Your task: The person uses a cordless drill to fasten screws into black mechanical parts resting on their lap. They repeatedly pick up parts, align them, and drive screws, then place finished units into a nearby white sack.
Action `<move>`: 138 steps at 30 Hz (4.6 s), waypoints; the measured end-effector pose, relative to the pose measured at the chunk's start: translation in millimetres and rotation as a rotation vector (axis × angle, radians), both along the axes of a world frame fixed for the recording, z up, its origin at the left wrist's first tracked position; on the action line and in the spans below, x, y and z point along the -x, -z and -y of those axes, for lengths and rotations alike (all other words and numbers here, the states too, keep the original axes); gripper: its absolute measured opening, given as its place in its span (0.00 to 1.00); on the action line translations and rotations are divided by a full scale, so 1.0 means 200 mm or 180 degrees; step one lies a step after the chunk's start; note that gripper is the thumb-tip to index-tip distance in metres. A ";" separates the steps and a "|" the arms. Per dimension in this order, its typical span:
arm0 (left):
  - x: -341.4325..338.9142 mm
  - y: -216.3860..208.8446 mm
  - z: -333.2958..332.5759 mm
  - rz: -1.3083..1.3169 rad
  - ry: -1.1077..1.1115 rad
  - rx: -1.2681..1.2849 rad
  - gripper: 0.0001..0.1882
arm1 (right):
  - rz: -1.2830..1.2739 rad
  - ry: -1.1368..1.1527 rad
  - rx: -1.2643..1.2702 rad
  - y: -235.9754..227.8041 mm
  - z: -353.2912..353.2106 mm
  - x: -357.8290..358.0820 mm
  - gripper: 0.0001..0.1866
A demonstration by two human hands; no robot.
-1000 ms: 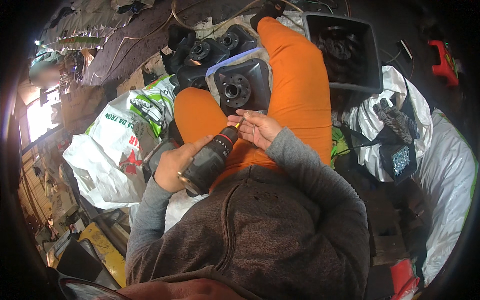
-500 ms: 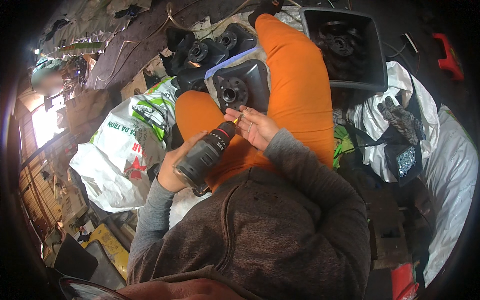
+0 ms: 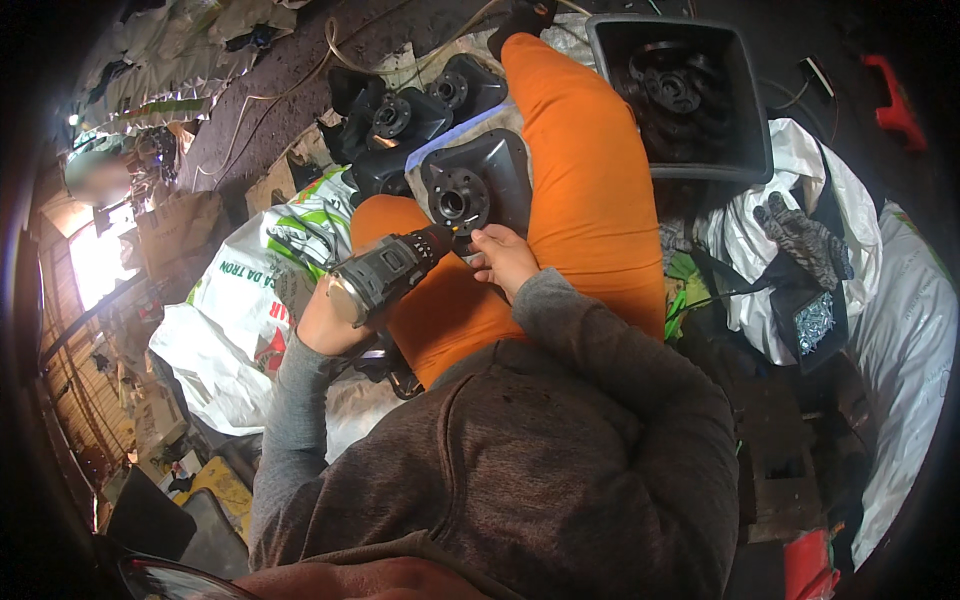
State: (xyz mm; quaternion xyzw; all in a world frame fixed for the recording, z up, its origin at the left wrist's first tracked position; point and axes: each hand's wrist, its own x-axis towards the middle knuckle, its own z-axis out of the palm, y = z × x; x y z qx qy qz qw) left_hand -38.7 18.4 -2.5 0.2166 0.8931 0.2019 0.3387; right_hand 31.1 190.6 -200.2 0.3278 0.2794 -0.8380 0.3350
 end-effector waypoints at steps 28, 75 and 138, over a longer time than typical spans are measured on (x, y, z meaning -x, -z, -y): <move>0.05 0.01 -0.18 0.0275 -0.0351 0.0435 0.23 | -0.0261 0.0167 -0.0657 0.13 0.08 0.06 0.12; -0.19 -0.12 0.08 0.0003 -0.0028 -0.0799 0.29 | -0.0174 0.0357 0.1049 -0.11 -0.22 0.02 0.23; 0.34 0.07 -0.22 0.0212 0.0252 0.0151 0.25 | -0.0155 0.1051 -0.0635 0.15 0.10 0.12 0.06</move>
